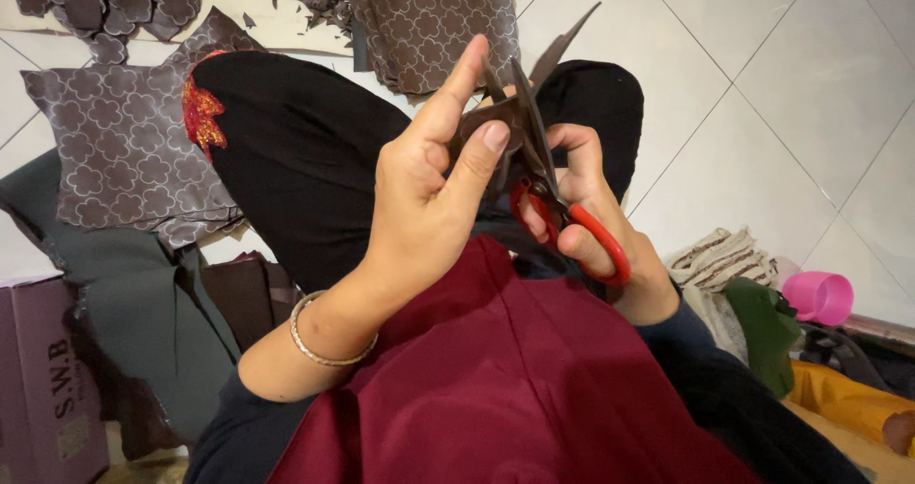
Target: The person sits on a tiled floor and uses red-handled scissors to cut a brown patterned fabric into smaller pieces. They repeatedly trim edges and separate cut pieces, placing them aside on the floor.
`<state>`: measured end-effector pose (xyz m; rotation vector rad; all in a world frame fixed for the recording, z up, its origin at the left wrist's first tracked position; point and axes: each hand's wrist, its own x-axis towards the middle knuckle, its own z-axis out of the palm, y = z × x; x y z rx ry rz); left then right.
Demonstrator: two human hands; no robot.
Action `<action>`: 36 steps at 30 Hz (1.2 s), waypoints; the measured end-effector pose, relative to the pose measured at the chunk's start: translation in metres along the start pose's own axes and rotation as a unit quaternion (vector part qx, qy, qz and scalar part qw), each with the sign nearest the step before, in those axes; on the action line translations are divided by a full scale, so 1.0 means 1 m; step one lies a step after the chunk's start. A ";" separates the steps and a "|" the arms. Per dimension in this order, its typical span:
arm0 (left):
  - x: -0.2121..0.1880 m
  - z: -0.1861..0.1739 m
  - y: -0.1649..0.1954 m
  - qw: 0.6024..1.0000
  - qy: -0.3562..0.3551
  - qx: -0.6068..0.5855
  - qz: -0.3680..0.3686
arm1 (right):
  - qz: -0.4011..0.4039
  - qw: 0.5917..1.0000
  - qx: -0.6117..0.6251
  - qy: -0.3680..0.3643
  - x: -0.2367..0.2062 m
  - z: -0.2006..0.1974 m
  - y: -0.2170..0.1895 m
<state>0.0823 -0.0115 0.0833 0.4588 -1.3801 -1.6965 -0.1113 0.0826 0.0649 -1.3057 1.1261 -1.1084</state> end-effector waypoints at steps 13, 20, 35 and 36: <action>0.001 -0.003 0.010 0.998 -0.030 0.060 0.010 | -0.028 1.000 0.006 0.001 0.003 -0.002 0.015; 0.000 -0.002 0.006 0.999 -0.043 0.010 0.004 | -0.004 0.999 0.042 0.025 0.005 0.002 0.015; 0.003 -0.001 0.009 0.998 -0.052 -0.038 0.010 | 0.001 0.997 0.065 0.050 0.003 0.004 0.021; 0.003 -0.002 0.011 0.998 -0.051 -0.033 0.003 | 0.001 0.997 0.060 0.049 0.003 0.003 0.021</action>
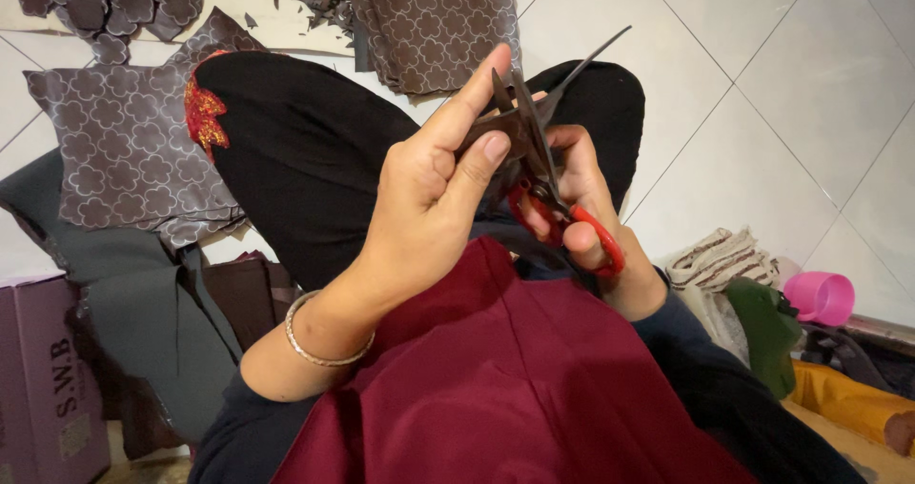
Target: The person sits on a tiled floor and uses red-handled scissors to cut a brown patterned fabric into smaller pieces. They repeatedly trim edges and separate cut pieces, placing them aside on the floor.
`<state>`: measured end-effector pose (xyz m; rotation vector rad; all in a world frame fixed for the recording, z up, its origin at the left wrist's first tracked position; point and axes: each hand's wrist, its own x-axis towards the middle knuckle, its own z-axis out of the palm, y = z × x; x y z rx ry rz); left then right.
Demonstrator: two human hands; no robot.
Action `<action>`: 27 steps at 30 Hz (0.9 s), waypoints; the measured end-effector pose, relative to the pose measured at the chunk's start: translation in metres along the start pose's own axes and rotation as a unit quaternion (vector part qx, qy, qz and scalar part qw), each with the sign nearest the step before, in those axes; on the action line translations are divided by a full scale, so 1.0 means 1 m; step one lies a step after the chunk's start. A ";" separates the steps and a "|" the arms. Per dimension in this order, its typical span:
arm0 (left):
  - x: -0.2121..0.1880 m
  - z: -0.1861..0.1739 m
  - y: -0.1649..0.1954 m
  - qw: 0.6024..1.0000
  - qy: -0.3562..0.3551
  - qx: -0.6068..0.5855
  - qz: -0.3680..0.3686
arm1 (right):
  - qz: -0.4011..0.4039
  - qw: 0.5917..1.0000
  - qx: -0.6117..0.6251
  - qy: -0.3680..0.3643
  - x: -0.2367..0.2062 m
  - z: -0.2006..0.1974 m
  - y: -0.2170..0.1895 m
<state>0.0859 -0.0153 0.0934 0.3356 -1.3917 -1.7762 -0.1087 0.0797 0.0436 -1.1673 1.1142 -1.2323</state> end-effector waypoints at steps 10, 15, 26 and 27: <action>0.000 -0.010 0.023 0.980 -0.014 0.174 -0.100 | 0.008 0.998 -0.021 -0.055 -0.002 -0.026 -0.001; 0.003 -0.012 0.028 0.992 -0.039 0.120 -0.019 | -0.001 0.998 -0.024 -0.064 -0.001 -0.035 -0.007; 0.008 0.006 -0.013 0.989 0.090 -0.100 0.060 | -0.039 0.998 -0.032 -0.029 0.002 -0.013 0.002; 0.009 0.006 -0.015 0.985 0.100 -0.121 0.069 | -0.042 0.998 -0.037 -0.026 0.002 -0.012 0.002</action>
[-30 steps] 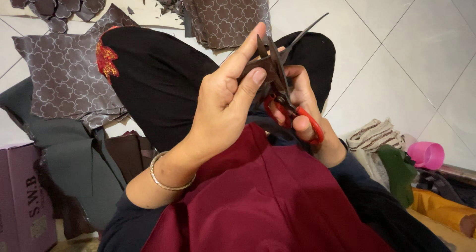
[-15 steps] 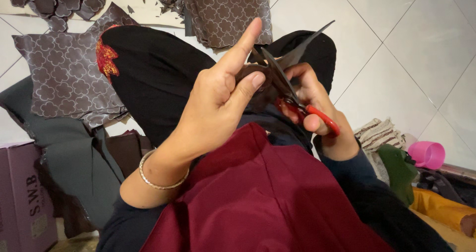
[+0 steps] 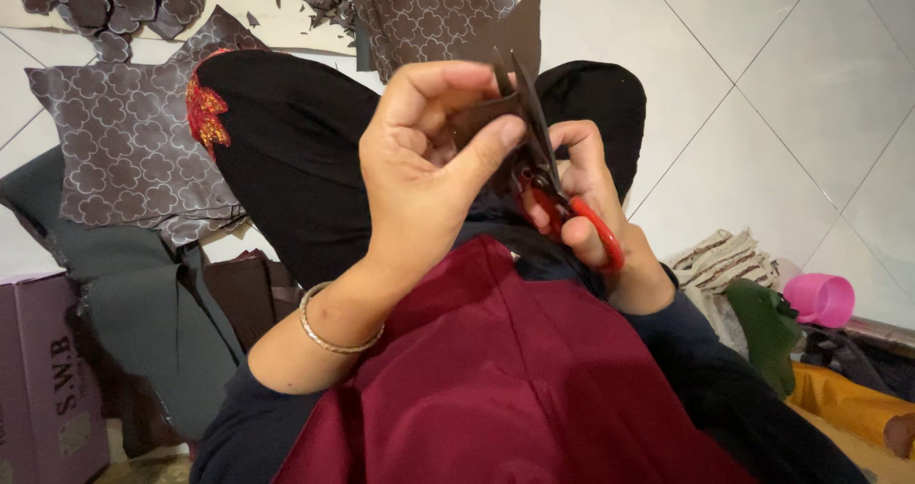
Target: The person sits on a tiled floor and uses red-handled scissors to cut a brown patterned fabric into smaller pieces. They repeatedly trim edges and separate cut pieces, placing them aside on the floor.
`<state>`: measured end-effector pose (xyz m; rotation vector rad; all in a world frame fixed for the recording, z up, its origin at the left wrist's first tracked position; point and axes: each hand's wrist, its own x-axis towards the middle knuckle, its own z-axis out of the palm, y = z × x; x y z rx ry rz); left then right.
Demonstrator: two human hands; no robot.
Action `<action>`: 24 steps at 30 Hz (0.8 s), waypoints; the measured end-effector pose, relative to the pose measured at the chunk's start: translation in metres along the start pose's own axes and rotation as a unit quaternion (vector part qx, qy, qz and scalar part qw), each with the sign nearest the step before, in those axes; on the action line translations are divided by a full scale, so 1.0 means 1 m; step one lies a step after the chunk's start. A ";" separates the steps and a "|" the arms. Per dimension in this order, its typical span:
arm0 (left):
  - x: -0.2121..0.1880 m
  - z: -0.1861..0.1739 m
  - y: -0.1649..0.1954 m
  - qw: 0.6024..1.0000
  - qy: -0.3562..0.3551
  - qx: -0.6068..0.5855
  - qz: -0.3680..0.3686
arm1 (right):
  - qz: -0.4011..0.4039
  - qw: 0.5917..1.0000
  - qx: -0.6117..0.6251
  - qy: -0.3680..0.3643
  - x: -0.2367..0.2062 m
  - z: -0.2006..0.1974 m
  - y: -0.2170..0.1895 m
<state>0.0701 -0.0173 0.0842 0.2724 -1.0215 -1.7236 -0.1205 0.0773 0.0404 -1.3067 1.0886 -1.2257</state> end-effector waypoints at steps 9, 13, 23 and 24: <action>-0.006 0.000 -0.004 0.994 0.028 0.094 0.039 | -0.001 1.000 0.030 -0.005 0.000 -0.002 0.003; -0.006 0.001 -0.004 0.993 0.015 0.104 0.052 | 0.013 1.000 0.025 0.004 -0.001 -0.005 0.002; -0.004 0.007 0.002 0.998 0.017 0.054 0.033 | 0.005 0.999 0.030 0.008 0.002 0.003 -0.003; -0.003 0.009 -0.001 0.999 0.024 0.030 0.027 | 0.002 1.000 0.027 0.015 0.001 0.005 -0.004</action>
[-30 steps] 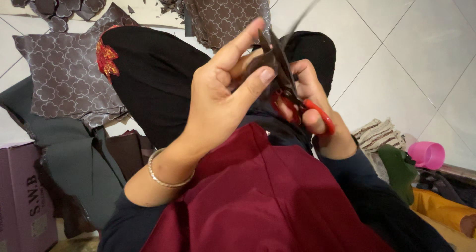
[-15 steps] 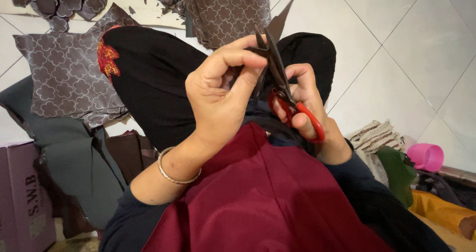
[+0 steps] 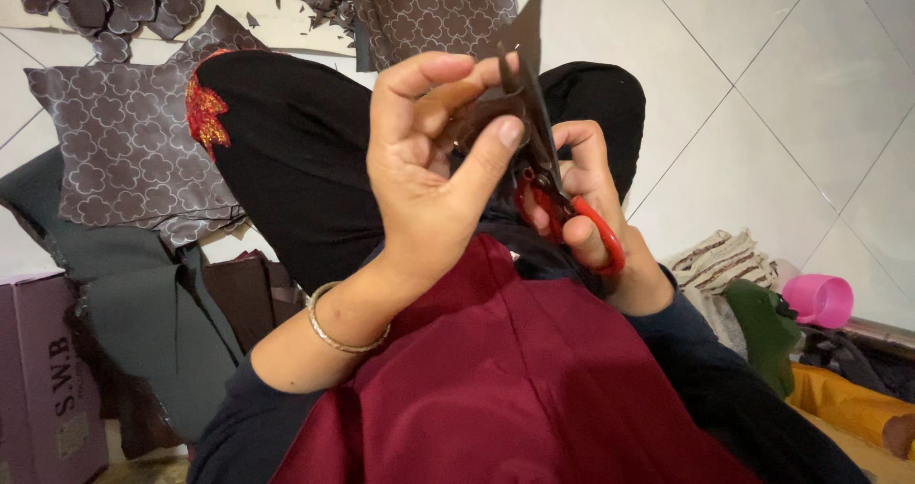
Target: The person sits on a tiled floor and uses red-handled scissors to cut a brown patterned fabric into smaller pieces. They repeatedly trim edges and separate cut pieces, placing them aside on the floor.
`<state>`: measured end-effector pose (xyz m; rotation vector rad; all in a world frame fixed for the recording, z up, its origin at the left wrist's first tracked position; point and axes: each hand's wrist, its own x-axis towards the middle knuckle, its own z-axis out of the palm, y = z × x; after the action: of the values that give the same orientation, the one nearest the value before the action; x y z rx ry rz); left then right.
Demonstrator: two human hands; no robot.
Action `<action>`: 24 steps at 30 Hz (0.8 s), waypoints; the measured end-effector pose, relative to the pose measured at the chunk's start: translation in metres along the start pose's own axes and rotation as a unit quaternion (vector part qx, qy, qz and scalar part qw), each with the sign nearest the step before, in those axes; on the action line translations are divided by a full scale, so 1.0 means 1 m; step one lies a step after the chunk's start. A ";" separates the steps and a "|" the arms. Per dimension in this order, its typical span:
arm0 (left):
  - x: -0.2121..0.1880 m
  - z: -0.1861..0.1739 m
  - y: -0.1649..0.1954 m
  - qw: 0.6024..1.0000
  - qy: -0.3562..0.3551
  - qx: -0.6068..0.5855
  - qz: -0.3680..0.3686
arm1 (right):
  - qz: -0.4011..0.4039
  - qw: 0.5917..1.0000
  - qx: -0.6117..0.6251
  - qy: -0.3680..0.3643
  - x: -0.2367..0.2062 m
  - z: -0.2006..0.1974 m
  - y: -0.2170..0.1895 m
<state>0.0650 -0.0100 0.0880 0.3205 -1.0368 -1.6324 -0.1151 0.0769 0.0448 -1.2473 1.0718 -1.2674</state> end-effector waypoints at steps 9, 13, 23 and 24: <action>0.000 -0.006 -0.022 0.998 0.012 -0.057 -0.035 | 0.013 0.999 0.018 -0.028 -0.001 0.010 -0.002; 0.007 -0.014 -0.019 0.997 0.031 -0.062 -0.042 | 0.043 0.997 -0.023 -0.054 -0.007 0.001 -0.010; 0.016 -0.023 -0.009 0.997 0.064 0.002 -0.046 | 0.088 0.995 -0.037 -0.002 -0.024 0.003 -0.029; 0.015 -0.023 -0.009 0.997 0.067 0.010 -0.049 | 0.088 0.995 -0.035 -0.004 -0.023 0.003 -0.029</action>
<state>0.0696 -0.0334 0.0725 0.4938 -0.9479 -1.6643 -0.1155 0.1030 0.0721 -1.1802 1.2031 -1.0981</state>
